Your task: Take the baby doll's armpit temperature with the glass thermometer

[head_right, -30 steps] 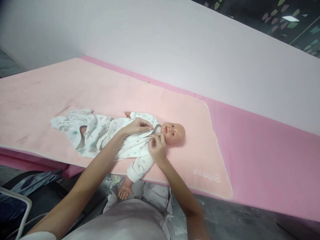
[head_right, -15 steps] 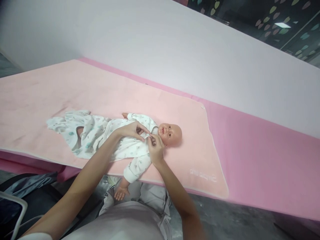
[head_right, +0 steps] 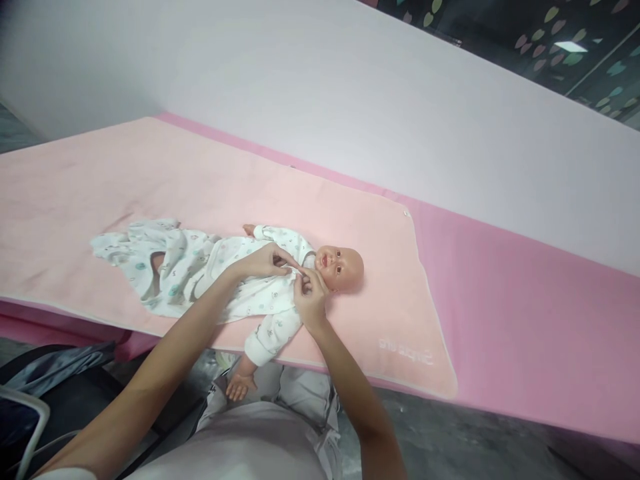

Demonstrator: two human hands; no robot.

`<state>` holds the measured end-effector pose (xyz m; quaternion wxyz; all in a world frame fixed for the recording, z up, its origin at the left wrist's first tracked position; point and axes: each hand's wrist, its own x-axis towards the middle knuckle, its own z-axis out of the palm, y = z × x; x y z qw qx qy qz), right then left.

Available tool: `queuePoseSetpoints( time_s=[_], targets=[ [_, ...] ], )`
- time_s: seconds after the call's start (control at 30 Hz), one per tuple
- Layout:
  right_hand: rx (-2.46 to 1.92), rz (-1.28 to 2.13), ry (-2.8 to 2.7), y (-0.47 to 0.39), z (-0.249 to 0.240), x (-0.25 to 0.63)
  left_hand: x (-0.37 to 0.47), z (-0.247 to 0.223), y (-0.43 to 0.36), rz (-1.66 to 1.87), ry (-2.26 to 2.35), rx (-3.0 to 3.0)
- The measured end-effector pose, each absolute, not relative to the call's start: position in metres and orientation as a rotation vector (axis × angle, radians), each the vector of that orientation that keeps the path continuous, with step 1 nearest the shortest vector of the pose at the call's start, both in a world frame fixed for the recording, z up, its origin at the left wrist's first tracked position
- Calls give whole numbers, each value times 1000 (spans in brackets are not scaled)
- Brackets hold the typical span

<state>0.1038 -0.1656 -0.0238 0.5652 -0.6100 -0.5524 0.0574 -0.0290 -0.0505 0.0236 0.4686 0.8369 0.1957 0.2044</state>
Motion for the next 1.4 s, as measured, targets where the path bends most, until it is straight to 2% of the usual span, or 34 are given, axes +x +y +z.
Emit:
queuePoseSetpoints(
  time_s=[0.47,0.67,0.93,1.2,1.4],
  targets=[
    [-1433,160,-1265,-165,-24,102,-29,29,-51,523,467,2016],
    [-1349,72,-1303,-163,-26,104,-28,31,-56,527,452,2076],
    [-1279,-166,-1443,-163,-28,105,-52,19,-86,944,710,1872],
    [-1273,-299,-1811,-167,-13,91,-80,3,-122,1039,976,2201],
    [-1289,-183,-1823,-160,-8,75,-83,2,-121,1041,915,2094]
  ],
)
